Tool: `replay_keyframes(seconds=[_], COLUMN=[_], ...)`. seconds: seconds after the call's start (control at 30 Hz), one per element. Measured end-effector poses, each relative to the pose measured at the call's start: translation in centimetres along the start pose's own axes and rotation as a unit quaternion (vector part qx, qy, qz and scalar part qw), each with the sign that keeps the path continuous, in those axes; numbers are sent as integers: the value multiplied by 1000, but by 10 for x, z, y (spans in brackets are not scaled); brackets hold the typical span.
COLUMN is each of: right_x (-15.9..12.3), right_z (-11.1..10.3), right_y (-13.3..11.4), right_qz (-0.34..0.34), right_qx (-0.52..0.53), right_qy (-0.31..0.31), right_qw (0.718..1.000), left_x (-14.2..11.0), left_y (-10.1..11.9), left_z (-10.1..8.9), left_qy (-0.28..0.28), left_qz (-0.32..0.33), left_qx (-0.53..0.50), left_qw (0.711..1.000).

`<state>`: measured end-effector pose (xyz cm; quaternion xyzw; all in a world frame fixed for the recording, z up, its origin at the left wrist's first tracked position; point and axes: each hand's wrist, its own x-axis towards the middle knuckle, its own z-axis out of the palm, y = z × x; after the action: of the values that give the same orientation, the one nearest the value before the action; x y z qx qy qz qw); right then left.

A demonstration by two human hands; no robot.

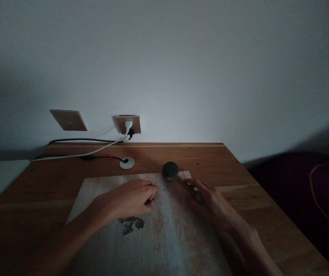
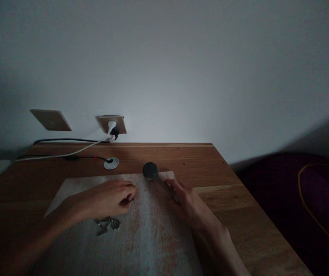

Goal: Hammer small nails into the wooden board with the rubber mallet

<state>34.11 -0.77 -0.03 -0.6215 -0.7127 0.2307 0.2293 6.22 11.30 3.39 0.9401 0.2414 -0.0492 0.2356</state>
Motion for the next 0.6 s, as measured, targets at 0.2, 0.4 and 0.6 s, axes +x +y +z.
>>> replay_keyframes(seconds=[0.2, 0.4, 0.6], right_x=[-1, 1, 4], right_z=[-7, -2, -1], right_y=[7, 11, 12], right_qz=[-3, 13, 18], right_qx=[-36, -83, -112], right_qy=[-1, -1, 3], right_qw=[999, 996, 994], left_x=[5, 21, 36], left_y=[4, 1, 2], left_z=[8, 10, 8], left_qy=[32, 59, 77], left_qz=[23, 54, 73], left_qx=[24, -145, -130], left_qw=[999, 986, 986])
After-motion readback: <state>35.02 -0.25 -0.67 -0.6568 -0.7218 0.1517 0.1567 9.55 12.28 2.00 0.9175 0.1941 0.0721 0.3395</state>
